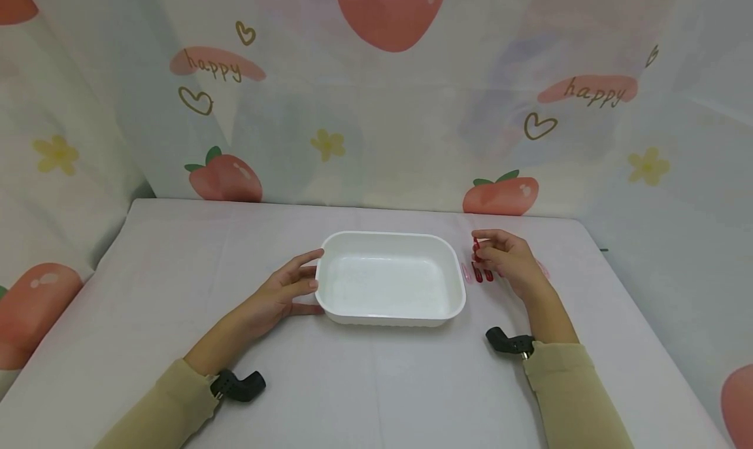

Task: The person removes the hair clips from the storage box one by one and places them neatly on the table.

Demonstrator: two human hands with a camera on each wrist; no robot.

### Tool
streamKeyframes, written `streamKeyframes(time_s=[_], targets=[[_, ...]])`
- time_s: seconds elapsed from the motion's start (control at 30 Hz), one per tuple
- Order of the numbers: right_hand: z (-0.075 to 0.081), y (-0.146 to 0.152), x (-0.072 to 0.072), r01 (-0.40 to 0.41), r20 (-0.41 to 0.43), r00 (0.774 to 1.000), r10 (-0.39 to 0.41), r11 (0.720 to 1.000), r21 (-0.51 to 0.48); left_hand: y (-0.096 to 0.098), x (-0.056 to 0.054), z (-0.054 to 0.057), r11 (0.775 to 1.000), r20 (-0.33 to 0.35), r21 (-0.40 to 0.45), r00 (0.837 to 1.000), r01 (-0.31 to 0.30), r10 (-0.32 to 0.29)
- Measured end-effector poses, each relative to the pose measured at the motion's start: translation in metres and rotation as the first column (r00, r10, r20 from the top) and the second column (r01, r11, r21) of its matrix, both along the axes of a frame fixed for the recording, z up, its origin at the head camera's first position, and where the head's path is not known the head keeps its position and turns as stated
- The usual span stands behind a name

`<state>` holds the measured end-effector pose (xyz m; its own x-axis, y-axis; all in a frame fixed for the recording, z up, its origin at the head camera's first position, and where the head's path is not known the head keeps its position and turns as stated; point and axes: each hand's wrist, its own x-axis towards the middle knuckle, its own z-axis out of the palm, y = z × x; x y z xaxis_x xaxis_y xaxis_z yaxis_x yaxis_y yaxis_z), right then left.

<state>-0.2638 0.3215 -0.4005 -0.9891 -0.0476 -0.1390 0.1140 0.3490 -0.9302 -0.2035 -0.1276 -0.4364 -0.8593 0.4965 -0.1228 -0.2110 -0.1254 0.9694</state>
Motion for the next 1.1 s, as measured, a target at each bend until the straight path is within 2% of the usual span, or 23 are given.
streamKeyframes(time_s=[1.1], targets=[[-0.0036, 0.0025, 0.0003, -0.003, 0.011, 1.0, 0.003, 1.0, 0.001, 0.0006, 0.0004, 0.0016, 1.0, 0.002, -0.007, 1.0, -0.007, 0.007]])
